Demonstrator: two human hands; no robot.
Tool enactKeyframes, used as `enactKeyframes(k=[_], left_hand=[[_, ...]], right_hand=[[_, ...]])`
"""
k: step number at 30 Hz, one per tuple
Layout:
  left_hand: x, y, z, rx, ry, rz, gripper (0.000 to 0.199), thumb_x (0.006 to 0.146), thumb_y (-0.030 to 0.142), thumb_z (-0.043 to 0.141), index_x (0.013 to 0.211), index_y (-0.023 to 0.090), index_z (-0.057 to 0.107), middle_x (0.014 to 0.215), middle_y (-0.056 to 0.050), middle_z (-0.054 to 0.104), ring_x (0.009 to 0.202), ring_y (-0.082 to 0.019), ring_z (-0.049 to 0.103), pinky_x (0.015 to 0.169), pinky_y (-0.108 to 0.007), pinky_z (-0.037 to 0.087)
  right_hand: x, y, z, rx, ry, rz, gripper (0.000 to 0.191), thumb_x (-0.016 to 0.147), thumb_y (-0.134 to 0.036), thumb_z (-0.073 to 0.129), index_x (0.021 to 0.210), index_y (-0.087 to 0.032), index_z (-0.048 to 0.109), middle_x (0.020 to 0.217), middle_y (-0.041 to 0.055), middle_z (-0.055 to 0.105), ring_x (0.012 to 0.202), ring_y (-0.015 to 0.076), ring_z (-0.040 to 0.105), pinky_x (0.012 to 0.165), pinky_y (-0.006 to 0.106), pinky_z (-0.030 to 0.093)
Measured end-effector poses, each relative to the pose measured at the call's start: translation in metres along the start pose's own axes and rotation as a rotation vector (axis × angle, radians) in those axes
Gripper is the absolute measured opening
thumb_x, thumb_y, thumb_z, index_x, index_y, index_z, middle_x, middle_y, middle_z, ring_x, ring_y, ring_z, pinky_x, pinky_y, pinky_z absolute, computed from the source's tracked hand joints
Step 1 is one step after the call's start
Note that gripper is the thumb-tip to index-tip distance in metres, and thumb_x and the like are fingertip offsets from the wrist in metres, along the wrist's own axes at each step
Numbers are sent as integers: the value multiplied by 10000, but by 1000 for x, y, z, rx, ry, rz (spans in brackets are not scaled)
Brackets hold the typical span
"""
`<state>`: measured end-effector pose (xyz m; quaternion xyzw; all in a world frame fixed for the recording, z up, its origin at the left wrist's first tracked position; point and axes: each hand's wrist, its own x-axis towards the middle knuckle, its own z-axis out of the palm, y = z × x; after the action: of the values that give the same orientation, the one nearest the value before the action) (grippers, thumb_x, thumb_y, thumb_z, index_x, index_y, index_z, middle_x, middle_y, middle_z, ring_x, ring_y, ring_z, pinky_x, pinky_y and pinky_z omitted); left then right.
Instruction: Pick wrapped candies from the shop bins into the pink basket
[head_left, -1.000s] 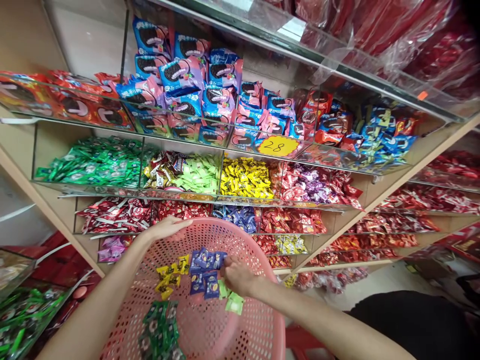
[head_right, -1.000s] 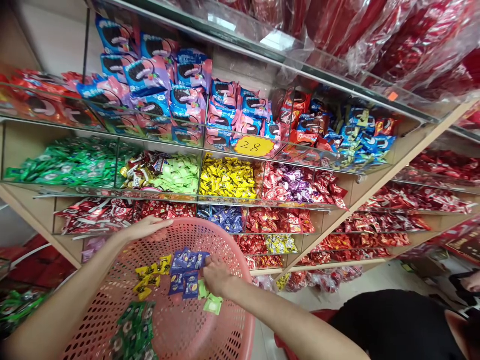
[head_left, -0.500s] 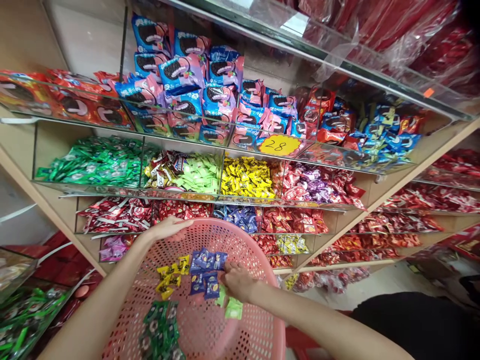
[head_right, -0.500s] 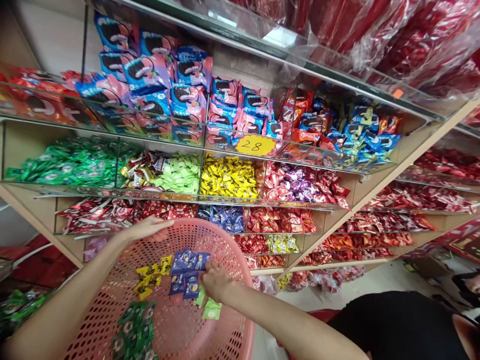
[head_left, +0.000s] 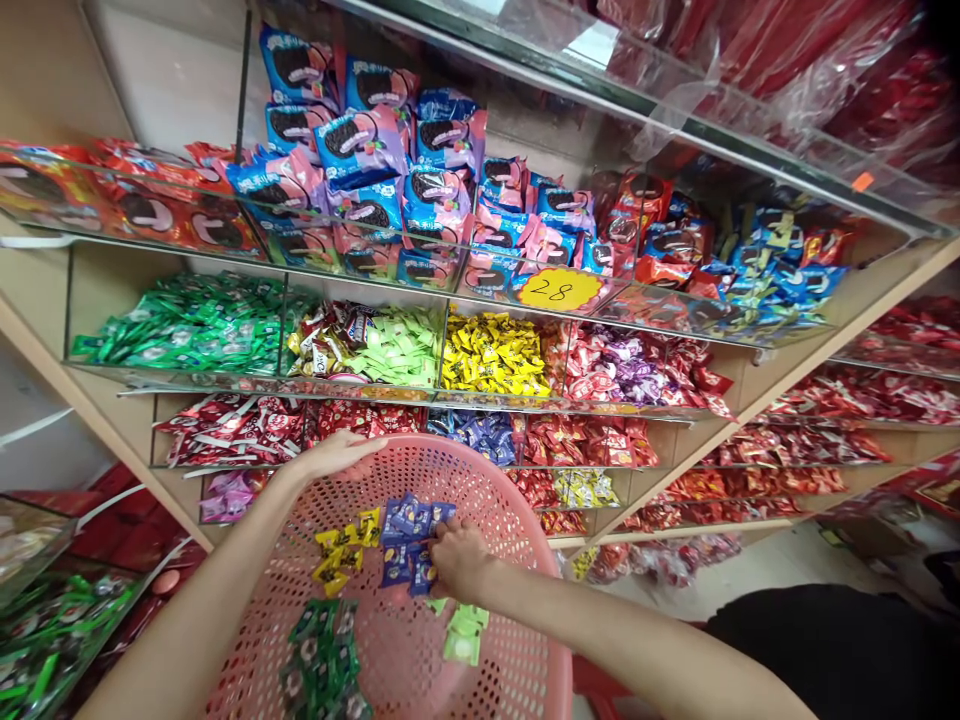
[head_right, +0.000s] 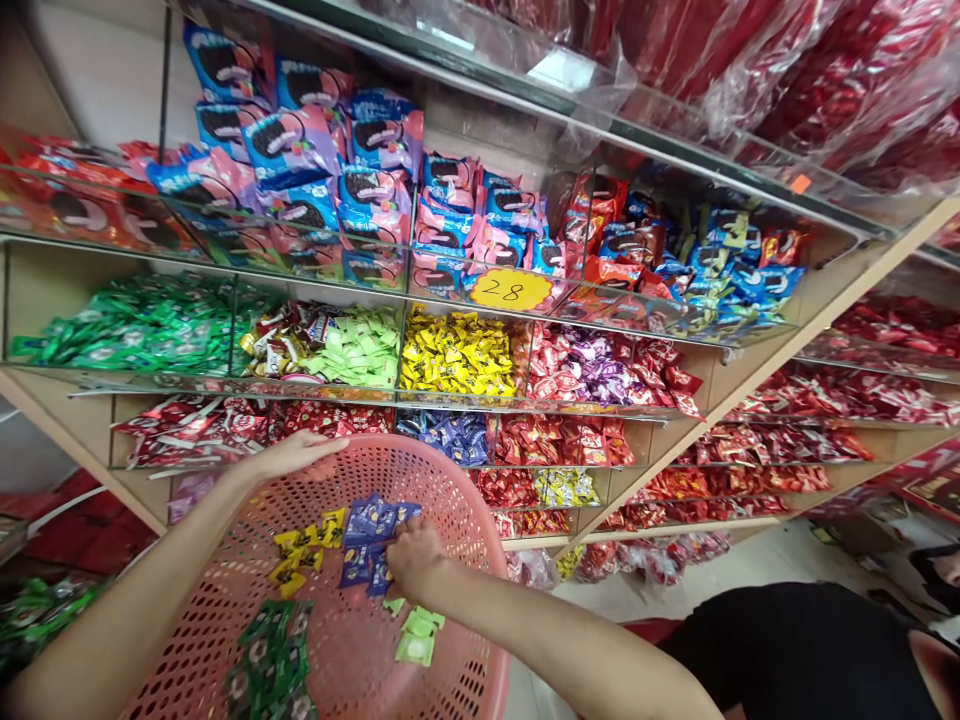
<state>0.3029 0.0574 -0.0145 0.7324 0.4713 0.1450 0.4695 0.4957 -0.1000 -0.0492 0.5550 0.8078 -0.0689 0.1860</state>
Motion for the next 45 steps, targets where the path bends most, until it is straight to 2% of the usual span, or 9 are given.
enactKeyframes(k=[10, 14, 17, 20, 26, 30, 37, 42, 45], left_hand=[[-1, -6, -2, 51, -12, 33, 475, 701, 606, 465, 593, 146, 513, 557, -17, 543, 509, -136, 485, 487, -228, 307], [1, -9, -2, 62, -11, 43, 476, 699, 610, 471, 588, 148, 503, 549, -11, 541, 513, -133, 489, 486, -222, 307], [3, -9, -1, 56, -15, 50, 485, 701, 617, 461, 605, 145, 520, 556, -14, 550, 513, -132, 491, 485, -220, 309], [4, -6, 0, 59, -22, 47, 495, 688, 625, 469, 621, 140, 540, 588, -24, 569, 528, -134, 501, 492, -220, 320], [-1, 3, 1, 71, 14, 32, 491, 645, 627, 511, 562, 143, 511, 533, -10, 529, 513, -129, 489, 498, -219, 341], [-2, 1, 1, 24, -12, 12, 503, 637, 641, 510, 559, 144, 498, 530, -7, 522, 505, -124, 485, 491, -216, 351], [-1, -3, 0, 23, -24, 46, 468, 684, 604, 492, 601, 143, 501, 570, -13, 532, 524, -126, 483, 497, -215, 331], [1, -3, -1, 48, 12, 72, 457, 673, 591, 507, 568, 149, 468, 538, 4, 490, 520, -123, 461, 515, -221, 333], [2, -6, -1, 9, -11, 39, 473, 669, 616, 490, 597, 148, 497, 539, 1, 509, 508, -127, 476, 508, -226, 341]], right_hand=[[10, -12, 6, 27, 30, 22, 470, 671, -516, 609, 913, -117, 663, 969, 144, 620, 974, 275, 542, 811, 389, 425], [8, 1, -11, 67, 42, 86, 426, 701, -477, 593, 918, -114, 650, 957, 140, 638, 942, 268, 574, 795, 373, 450], [8, 18, -26, 82, 76, 130, 318, 768, -312, 564, 1022, -122, 591, 1002, 144, 631, 922, 238, 600, 754, 328, 476], [12, 28, -27, 72, 89, 151, 449, 755, -203, 580, 1180, -122, 460, 1056, 165, 607, 936, 228, 603, 743, 312, 483], [21, 24, -4, 75, 43, 190, 674, 628, -313, 721, 1195, -101, 423, 947, 168, 647, 879, 277, 624, 708, 346, 504], [24, 23, 0, 93, 28, 206, 765, 610, -327, 732, 1239, -79, 374, 932, 180, 650, 887, 294, 620, 698, 366, 507], [24, 27, -2, 124, 27, 212, 659, 640, -268, 705, 1206, -118, 405, 954, 157, 648, 891, 276, 620, 705, 344, 496], [16, 25, -19, 136, 39, 231, 703, 625, -295, 719, 1222, -133, 384, 960, 155, 644, 892, 275, 616, 680, 328, 482], [3, 36, -43, 172, 138, 220, 488, 728, -359, 613, 1147, -171, 447, 969, 127, 639, 905, 243, 607, 688, 303, 456]])
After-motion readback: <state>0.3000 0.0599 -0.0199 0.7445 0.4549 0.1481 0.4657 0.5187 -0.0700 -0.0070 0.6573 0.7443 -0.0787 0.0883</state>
